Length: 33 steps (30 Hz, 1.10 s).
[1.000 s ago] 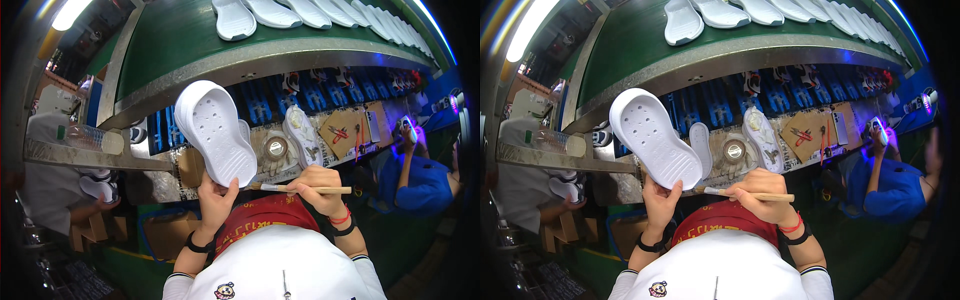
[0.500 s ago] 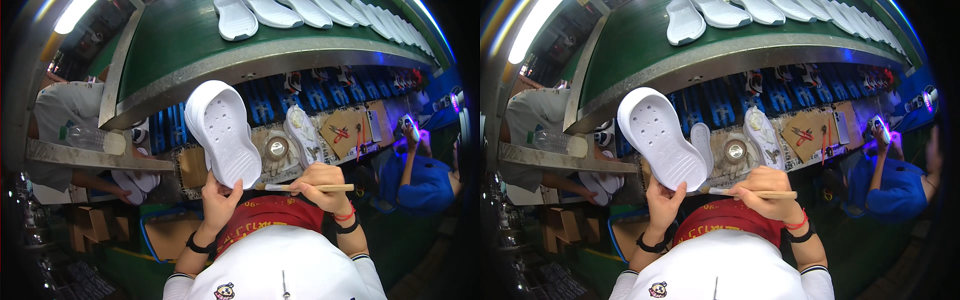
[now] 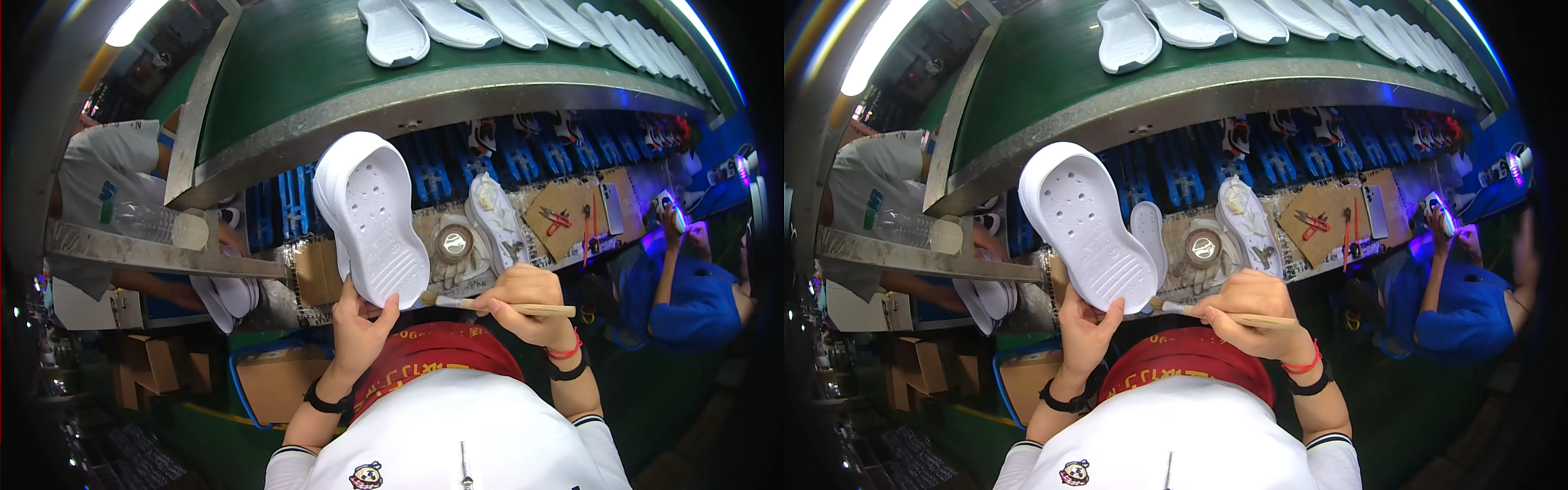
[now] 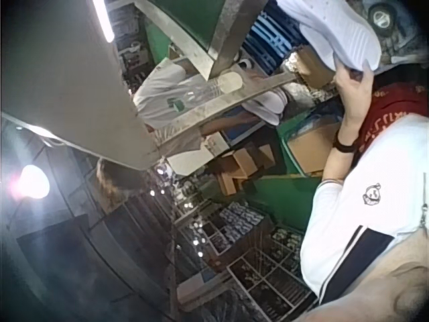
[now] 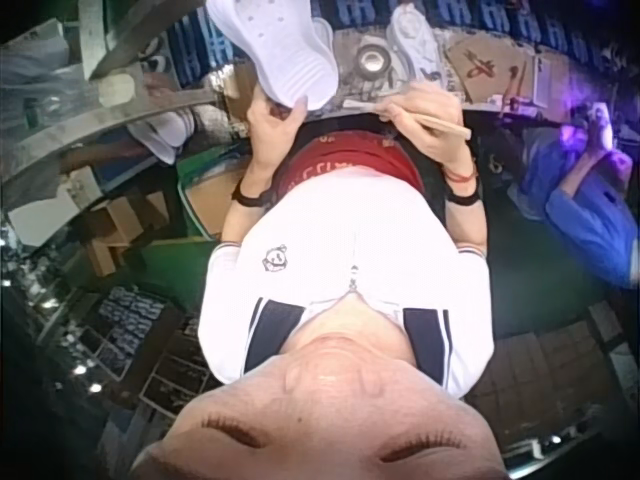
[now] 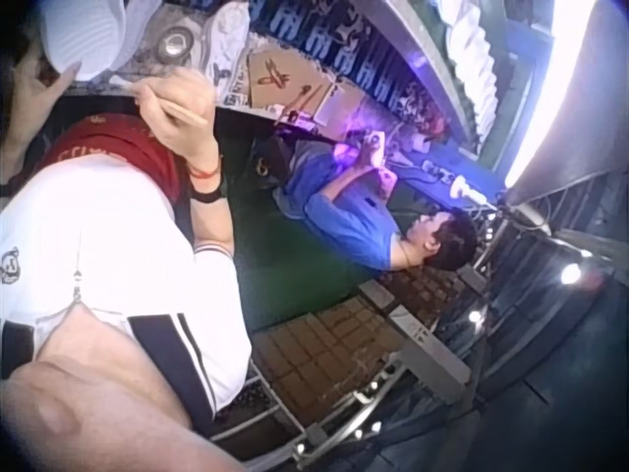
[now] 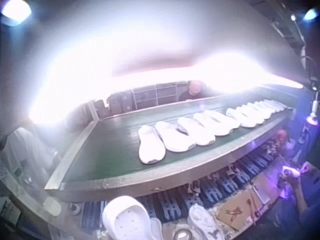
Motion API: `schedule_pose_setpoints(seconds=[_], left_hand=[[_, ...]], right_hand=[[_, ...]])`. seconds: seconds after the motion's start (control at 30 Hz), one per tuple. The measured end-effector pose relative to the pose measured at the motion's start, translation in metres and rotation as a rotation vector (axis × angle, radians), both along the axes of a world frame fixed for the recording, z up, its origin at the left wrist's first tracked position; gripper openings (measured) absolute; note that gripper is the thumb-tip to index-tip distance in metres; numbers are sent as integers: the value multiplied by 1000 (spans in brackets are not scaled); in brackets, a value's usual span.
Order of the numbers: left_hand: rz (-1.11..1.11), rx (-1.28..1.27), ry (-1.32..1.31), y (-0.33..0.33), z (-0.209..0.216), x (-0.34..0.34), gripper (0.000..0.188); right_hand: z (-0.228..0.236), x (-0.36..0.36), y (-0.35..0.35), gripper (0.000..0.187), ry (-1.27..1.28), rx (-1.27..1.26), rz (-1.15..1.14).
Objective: Applying adhesive to the bottom of white shoe soles using a brush in a manufacturing line.
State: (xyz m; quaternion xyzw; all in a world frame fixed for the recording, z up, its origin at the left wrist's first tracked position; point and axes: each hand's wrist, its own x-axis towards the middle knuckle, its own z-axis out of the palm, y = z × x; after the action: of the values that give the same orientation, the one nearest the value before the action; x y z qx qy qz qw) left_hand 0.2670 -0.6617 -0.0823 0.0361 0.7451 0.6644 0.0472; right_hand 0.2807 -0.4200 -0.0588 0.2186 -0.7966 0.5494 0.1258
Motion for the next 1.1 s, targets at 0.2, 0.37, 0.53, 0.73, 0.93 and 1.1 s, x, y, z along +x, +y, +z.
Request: schedule_pose_setpoints(seconds=[0.2, 0.37, 0.53, 0.73, 0.93, 1.1], left_hand=[[-24, 33, 0, 4, 3, -6, 44], [-84, 226, 64, 6, 19, -57, 56], [-110, 400, -69, 10, 71, -167, 35], [-130, 708, -155, 6, 68, -216, 35], [-76, 119, -242, -19, -77, -96, 24], [-137, -658, -73, -46, -221, -22, 36]], right_hand=[[3, -1, 0, 12, 21, 11, 20], [20, 15, 23, 21, -8, -251, -271], [11, 27, 27, 21, -94, -435, -358], [-3, 27, 22, 21, -167, -459, -294], [-39, 33, 24, 20, -323, -421, -353], [-102, 16, 18, 18, -622, -386, -421]])
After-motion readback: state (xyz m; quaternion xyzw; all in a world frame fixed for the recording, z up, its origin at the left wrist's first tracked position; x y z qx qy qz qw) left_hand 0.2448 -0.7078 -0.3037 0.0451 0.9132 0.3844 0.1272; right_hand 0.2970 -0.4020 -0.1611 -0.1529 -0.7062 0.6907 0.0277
